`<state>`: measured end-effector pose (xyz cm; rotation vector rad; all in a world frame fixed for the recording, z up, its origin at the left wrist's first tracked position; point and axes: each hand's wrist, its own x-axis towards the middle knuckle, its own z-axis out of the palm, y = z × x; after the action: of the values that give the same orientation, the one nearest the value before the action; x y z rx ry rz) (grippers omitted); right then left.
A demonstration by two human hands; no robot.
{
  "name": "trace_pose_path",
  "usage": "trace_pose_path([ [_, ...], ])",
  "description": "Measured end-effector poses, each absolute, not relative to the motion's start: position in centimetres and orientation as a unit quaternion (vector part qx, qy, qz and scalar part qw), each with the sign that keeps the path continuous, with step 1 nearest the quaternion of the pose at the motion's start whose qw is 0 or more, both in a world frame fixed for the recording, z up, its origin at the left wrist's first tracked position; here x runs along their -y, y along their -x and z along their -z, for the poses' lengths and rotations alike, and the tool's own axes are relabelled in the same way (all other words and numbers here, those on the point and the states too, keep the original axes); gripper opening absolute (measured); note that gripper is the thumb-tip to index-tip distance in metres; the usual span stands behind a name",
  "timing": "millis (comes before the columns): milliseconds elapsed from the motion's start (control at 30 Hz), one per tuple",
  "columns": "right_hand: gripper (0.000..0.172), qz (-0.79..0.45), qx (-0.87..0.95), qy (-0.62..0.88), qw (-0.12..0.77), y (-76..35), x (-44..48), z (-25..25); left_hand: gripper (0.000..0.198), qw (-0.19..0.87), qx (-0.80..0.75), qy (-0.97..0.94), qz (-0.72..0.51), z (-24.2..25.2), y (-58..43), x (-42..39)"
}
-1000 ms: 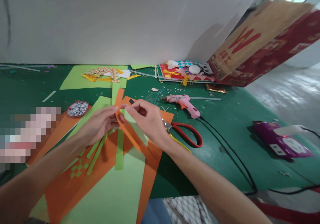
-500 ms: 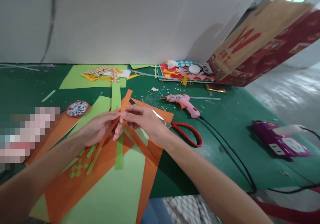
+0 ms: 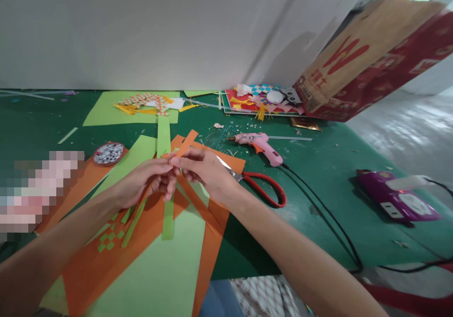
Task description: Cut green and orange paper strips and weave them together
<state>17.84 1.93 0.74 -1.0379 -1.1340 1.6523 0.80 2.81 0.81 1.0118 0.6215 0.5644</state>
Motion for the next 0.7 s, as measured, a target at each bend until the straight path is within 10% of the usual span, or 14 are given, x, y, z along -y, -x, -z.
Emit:
trace_pose_path([
  [700,0.035,-0.67,0.425,0.418,0.442,-17.8,-1.93,-0.98,0.024,0.706,-0.349,-0.564,-0.249,-1.73,-1.57,-2.02],
])
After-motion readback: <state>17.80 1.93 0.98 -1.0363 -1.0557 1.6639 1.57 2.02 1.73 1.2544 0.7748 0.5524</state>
